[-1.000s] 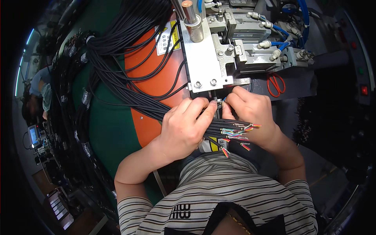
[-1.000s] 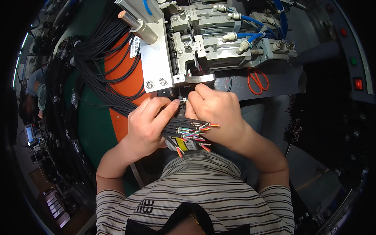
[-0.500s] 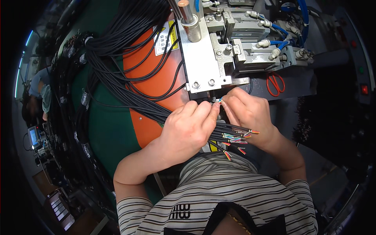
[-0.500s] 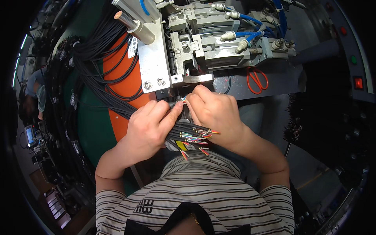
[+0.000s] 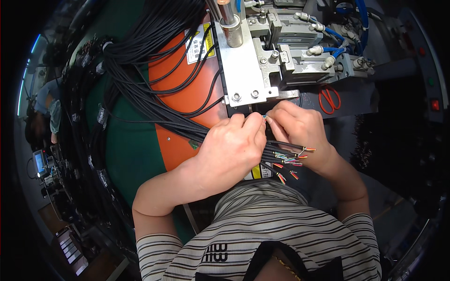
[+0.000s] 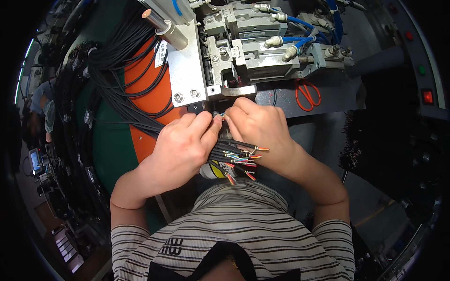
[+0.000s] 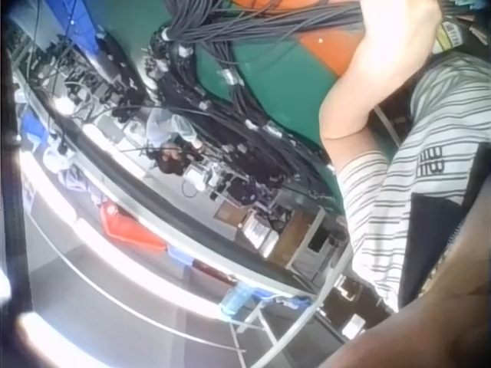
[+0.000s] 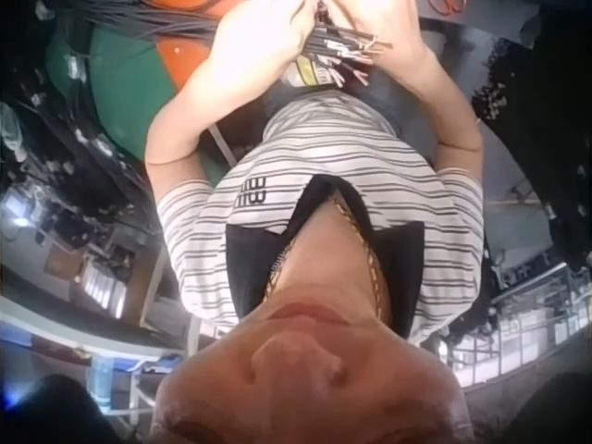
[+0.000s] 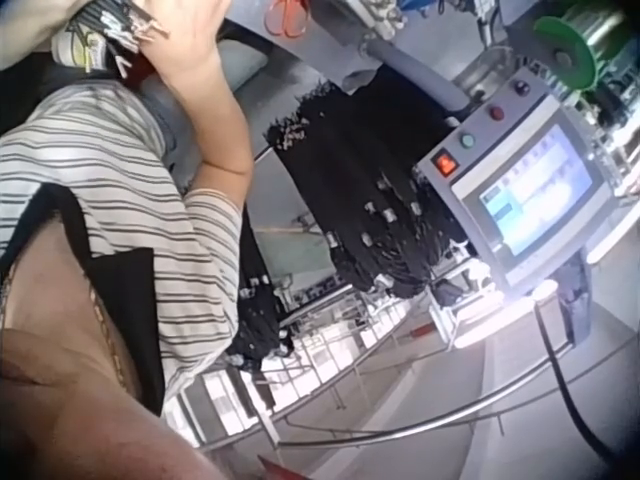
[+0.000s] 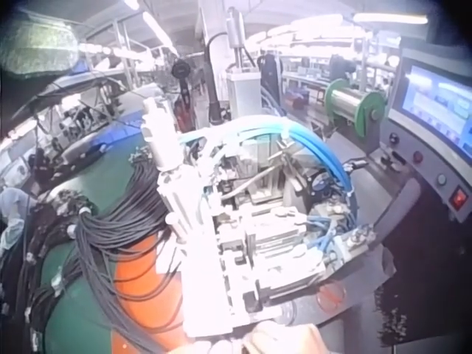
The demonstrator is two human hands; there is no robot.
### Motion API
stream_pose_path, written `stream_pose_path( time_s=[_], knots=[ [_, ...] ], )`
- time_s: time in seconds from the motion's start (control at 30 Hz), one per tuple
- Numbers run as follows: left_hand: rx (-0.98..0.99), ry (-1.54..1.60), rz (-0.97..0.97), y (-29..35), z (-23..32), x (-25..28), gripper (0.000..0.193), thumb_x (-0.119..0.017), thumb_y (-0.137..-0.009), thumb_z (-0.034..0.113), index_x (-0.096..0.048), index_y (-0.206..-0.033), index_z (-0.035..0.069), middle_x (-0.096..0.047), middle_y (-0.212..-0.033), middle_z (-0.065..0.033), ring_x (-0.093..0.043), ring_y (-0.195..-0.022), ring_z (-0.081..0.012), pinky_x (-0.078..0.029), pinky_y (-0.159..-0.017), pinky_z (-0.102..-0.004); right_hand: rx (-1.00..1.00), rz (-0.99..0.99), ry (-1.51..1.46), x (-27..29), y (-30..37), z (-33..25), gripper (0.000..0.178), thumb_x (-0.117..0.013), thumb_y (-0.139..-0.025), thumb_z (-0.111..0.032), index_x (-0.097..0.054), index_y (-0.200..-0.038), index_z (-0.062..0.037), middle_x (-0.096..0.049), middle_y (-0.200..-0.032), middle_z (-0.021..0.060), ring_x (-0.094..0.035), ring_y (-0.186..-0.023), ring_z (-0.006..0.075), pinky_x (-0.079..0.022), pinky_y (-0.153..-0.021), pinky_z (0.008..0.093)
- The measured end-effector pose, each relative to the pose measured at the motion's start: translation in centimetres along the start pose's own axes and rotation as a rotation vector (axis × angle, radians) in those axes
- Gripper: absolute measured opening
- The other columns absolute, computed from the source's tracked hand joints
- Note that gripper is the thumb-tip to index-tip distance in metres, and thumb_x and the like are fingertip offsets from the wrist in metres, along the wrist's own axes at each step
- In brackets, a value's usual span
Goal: Manually inserting individual wires from a bundle into a connector block on an industrial assembly machine.
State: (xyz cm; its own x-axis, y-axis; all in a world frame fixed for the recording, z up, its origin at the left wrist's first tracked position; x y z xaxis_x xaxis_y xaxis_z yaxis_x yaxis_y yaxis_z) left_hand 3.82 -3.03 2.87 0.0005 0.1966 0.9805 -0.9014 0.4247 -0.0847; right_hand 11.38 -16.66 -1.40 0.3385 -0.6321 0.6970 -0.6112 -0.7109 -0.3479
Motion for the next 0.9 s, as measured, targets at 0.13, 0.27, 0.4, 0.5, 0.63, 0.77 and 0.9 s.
stream_pose_path(
  time_s=[0.13, 0.27, 0.4, 0.5, 0.63, 0.77, 0.9],
  knots=[
    [-0.008, 0.038, 0.093, 0.1, -0.2, 0.0, 0.026, -0.062, -0.074, 0.006, -0.064, -0.096, -0.007, -0.053, -0.086, -0.0104, -0.057, -0.073, -0.0221, -0.05, -0.061, -0.0334, 0.038, 0.095, 0.0, -0.2, 0.1, -0.3, 0.007, -0.069, -0.079, -0.001, -0.065, -0.084, -0.0004, -0.063, -0.076, 0.0099, -0.06, -0.054, 0.025, -0.047, -0.048, 0.032],
    [0.046, 0.084, 0.135, 0.6, -0.8, 0.0, 0.029, -0.063, -0.07, 0.004, -0.066, -0.097, -0.005, -0.055, -0.088, -0.0107, -0.057, -0.075, -0.023, -0.05, -0.061, -0.0349, -0.085, 0.006, -0.131, 0.0, -0.4, 0.5, 0.006, -0.068, -0.08, 0.0, -0.063, -0.084, 0.0007, -0.062, -0.072, 0.0082, -0.056, -0.049, 0.017, -0.044, -0.046, 0.0273],
    [0.161, 0.195, 0.316, 3.3, -2.2, -0.3, 0.035, -0.066, -0.066, -0.001, -0.068, -0.1, -0.004, -0.06, -0.09, -0.0103, -0.058, -0.076, -0.0256, -0.047, -0.065, -0.0373, -0.268, -0.046, -0.372, -0.5, 0.1, 1.2, 0.004, -0.065, -0.082, 0.002, -0.064, -0.086, 0.0018, -0.06, -0.066, 0.0015, -0.05, -0.049, 0.0044, -0.038, -0.045, 0.0217],
    [0.178, 0.114, 0.312, 4.1, -2.1, -0.7, 0.036, -0.067, -0.066, -0.001, -0.067, -0.102, -0.004, -0.059, -0.089, -0.0105, -0.058, -0.075, -0.0263, -0.047, -0.066, -0.0382, -0.385, -0.094, -0.481, -0.4, 0.8, 1.4, 0.007, -0.064, -0.083, 0.004, -0.066, -0.089, 0.0016, -0.06, -0.068, -0.0016, -0.051, -0.052, 0.0023, -0.039, -0.046, 0.0206],
    [0.213, 0.083, 0.259, 4.9, -2.3, -0.9, 0.042, -0.068, -0.066, 0.0, -0.065, -0.108, -0.005, -0.059, -0.087, -0.0107, -0.058, -0.074, -0.0266, -0.046, -0.066, -0.0387, -0.429, -0.089, -0.638, 0.3, 1.6, 0.9, 0.014, -0.062, -0.084, 0.009, -0.067, -0.096, 0.0035, -0.063, -0.08, 0.0007, -0.054, -0.057, 0.0022, -0.041, -0.05, 0.0185],
    [0.167, 0.218, 0.223, 4.5, -1.5, 0.1, 0.051, -0.068, -0.067, 0.0, -0.061, -0.117, -0.005, -0.059, -0.085, -0.011, -0.059, -0.074, -0.027, -0.046, -0.066, -0.0385, -0.229, 0.035, -0.933, 0.8, 1.4, -0.6, 0.013, -0.064, -0.087, 0.006, -0.066, -0.1, 0.0046, -0.063, -0.096, 0.008, -0.06, -0.064, 0.0045, -0.045, -0.053, 0.0168],
    [0.063, 0.348, 0.273, 3.4, -0.4, -0.1, 0.059, -0.068, -0.066, -0.001, -0.057, -0.124, -0.006, -0.063, -0.082, -0.0096, -0.063, -0.07, -0.0265, -0.05, -0.062, -0.0362, -0.335, -0.014, -0.915, -0.1, 1.2, -1.2, 0.018, -0.06, -0.088, 0.01, -0.064, -0.105, 0.007, -0.061, -0.1, 0.0124, -0.06, -0.071, 0.0065, -0.047, -0.054, 0.0187]
  ],
)
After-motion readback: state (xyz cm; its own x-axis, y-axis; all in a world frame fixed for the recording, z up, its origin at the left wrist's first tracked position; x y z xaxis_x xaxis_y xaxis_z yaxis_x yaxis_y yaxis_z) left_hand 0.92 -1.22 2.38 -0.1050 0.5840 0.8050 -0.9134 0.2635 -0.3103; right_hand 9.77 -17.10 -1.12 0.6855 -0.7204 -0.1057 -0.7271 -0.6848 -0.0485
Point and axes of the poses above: each hand's wrist, its own y-axis away from the middle knuckle, its own x-axis out of the back of the hand, z = x × y, the point moved 3 cm from there along -y, towards the middle knuckle
